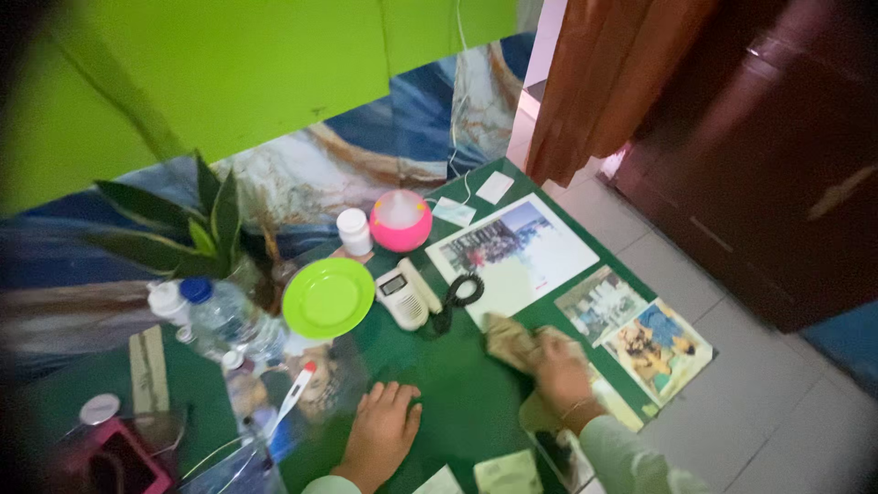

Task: The person wipes a table surface with a cloth, opens a humidifier, and pours water from a plastic bottle and drops from a vial into it. The person then closes and turns on the humidifier, wipes photos on the table, and folds the cloth by hand.

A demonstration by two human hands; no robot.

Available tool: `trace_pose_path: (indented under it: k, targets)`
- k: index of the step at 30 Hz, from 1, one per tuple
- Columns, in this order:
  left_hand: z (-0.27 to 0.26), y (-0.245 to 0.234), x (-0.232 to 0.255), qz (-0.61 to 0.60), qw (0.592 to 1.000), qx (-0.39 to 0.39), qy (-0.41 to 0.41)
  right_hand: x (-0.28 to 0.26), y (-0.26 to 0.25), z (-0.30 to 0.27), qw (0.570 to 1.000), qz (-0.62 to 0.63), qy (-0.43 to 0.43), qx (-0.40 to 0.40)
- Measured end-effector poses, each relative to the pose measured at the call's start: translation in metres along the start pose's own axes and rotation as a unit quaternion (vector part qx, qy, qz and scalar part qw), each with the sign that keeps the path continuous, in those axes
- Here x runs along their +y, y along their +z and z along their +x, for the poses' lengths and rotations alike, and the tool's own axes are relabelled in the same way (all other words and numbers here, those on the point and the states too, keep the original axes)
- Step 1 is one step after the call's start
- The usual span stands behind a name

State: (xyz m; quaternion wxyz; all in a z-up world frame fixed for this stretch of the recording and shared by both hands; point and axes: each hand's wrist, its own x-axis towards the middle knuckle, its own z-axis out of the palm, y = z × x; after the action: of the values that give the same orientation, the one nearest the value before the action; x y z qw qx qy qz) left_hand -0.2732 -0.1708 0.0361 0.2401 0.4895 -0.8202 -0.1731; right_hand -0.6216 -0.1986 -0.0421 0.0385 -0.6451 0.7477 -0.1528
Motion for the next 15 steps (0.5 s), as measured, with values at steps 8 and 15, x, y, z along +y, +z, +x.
trace_pose_path:
  k: [8, 15]
  targets:
    - [0.048, 0.054, 0.03, -0.002, 0.997, -0.057, -0.054, -0.02, -0.076, 0.04, 0.981, -0.097, 0.082, -0.146]
    - [0.075, 0.073, 0.036, 0.0, 0.993, -0.094, -0.069, -0.021, -0.002, 0.016, 0.948, -0.037, -0.298, -0.1]
